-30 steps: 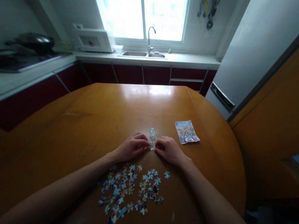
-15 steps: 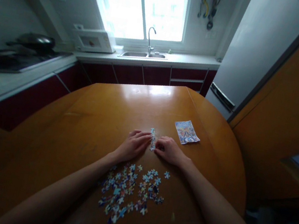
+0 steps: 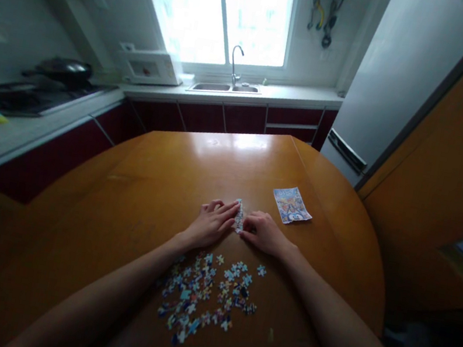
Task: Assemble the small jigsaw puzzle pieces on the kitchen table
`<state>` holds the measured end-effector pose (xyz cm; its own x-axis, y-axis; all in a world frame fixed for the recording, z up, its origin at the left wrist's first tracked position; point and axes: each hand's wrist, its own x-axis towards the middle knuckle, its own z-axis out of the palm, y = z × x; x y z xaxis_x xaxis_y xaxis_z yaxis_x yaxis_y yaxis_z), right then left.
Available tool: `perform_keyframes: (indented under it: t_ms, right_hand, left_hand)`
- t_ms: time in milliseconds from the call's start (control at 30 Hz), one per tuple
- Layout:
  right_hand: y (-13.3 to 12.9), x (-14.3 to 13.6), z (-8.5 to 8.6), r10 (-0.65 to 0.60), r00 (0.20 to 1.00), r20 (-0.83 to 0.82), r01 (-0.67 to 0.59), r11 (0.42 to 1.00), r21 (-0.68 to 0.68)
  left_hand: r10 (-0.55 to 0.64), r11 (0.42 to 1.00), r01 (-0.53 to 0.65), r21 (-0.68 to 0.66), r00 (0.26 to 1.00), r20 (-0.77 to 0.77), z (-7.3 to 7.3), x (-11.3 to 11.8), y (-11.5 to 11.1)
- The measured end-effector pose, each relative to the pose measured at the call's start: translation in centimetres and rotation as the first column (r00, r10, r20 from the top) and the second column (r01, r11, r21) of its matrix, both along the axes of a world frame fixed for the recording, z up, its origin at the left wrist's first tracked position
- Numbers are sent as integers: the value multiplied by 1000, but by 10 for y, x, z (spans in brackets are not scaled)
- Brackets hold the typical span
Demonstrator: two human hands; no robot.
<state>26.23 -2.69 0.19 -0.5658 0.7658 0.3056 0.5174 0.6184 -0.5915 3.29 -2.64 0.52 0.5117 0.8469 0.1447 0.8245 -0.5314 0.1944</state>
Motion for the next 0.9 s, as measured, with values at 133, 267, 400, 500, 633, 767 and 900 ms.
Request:
perform_keyframes:
  t_ms: [133, 267, 400, 500, 633, 767, 900]
  right_hand:
    - [0, -1, -2, -6, 1000, 4, 6, 1000, 10]
    - [-1, -2, 1, -5, 1000, 4, 5, 1000, 8]
    - [-1, -2, 2, -12, 1000, 3, 12, 1000, -2]
    - [-2, -2, 2, -19, 1000, 4, 19, 1000, -2]
    - [-2, -3, 3, -19, 1000, -2, 19, 1000, -6]
    - [-2, -3, 1, -26, 1000, -13, 26, 999, -23]
    - [-2, -3, 0, -46, 999, -12, 45, 998, -35]
  left_hand:
    - [-14, 1000, 14, 2, 1000, -20, 1, 1, 0]
    - [-31, 999, 31, 9, 999, 14, 1, -1, 0]
    - [-62, 998, 60, 24, 995, 72, -3, -2, 1]
    - [-77, 996, 72, 43, 992, 103, -5, -3, 2]
    - [-73, 997, 72, 17, 993, 97, -3, -3, 2]
    - [-80, 997, 81, -6, 992, 93, -2, -4, 1]
    - [-104, 994, 102, 24, 987, 121, 0, -5, 0]
